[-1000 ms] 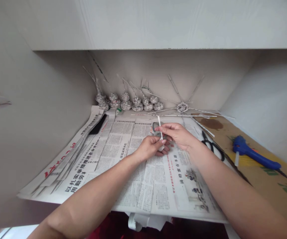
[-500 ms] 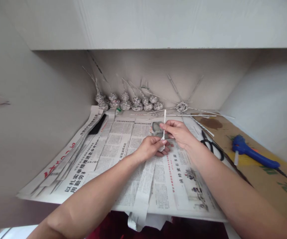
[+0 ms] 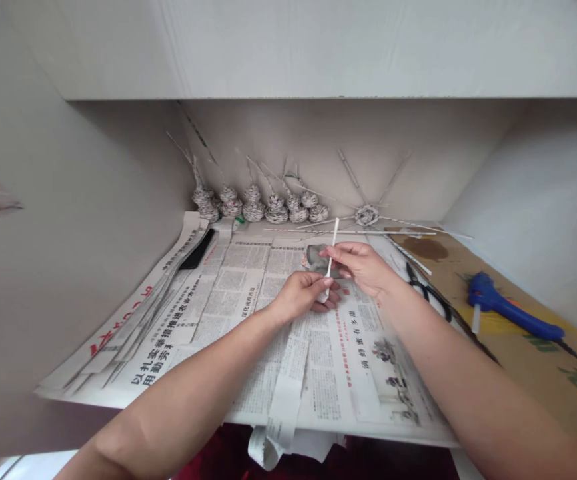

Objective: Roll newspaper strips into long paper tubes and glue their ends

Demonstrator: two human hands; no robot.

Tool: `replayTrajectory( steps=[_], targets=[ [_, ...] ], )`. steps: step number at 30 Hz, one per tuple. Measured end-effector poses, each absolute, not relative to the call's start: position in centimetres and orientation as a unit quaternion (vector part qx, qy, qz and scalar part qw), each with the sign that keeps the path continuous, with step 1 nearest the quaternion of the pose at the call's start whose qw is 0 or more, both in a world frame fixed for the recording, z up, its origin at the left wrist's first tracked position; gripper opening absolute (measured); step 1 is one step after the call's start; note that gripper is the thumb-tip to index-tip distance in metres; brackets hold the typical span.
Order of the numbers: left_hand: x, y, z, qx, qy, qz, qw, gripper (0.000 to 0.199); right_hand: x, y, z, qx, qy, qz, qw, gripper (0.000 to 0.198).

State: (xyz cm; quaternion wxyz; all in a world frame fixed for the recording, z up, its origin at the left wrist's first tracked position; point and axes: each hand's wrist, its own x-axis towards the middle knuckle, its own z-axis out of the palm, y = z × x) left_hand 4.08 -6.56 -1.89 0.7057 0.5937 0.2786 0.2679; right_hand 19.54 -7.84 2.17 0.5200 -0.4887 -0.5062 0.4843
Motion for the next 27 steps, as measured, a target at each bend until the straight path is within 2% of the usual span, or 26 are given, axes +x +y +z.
replayTrajectory(
  steps=[3,6,8,11,14,16,20,27],
  targets=[
    [4.1,-6.6,-2.0,0.607,0.274,0.265,0.698,0.039,19.3,-7.6,2.0,-0.519,-0.477,0.443,0.554,0.036],
    [4.1,-6.5,-1.9,0.599,0.275,0.274,0.700,0.037,19.6,-7.1,1.3,-0.542,-0.495,0.399,0.550,0.043],
    [4.0,-6.4,-1.8,0.584,0.282,0.289,0.704,0.035,20.2,-6.8,0.7,-0.586,-0.546,0.297,0.520,0.048],
    [4.0,-6.2,-1.6,0.571,0.292,0.303,0.705,0.033,21.3,-6.3,-0.6,-0.647,-0.663,0.071,0.370,0.038],
    [4.0,-6.2,-1.6,0.565,0.293,0.306,0.708,0.033,21.7,-5.9,-1.7,-0.663,-0.719,-0.031,0.207,0.029],
    [4.0,-6.1,-1.6,0.562,0.292,0.308,0.710,0.034,21.6,-5.6,-2.1,-0.686,-0.707,-0.065,0.161,0.032],
    [3.9,-6.0,-1.7,0.559,0.284,0.313,0.714,0.033,21.2,-5.2,-2.4,-0.734,-0.661,-0.093,0.127,0.041],
    [3.8,-5.9,-1.7,0.557,0.280,0.311,0.717,0.032,21.4,-5.2,-2.3,-0.763,-0.630,-0.044,0.136,0.063]
  ],
)
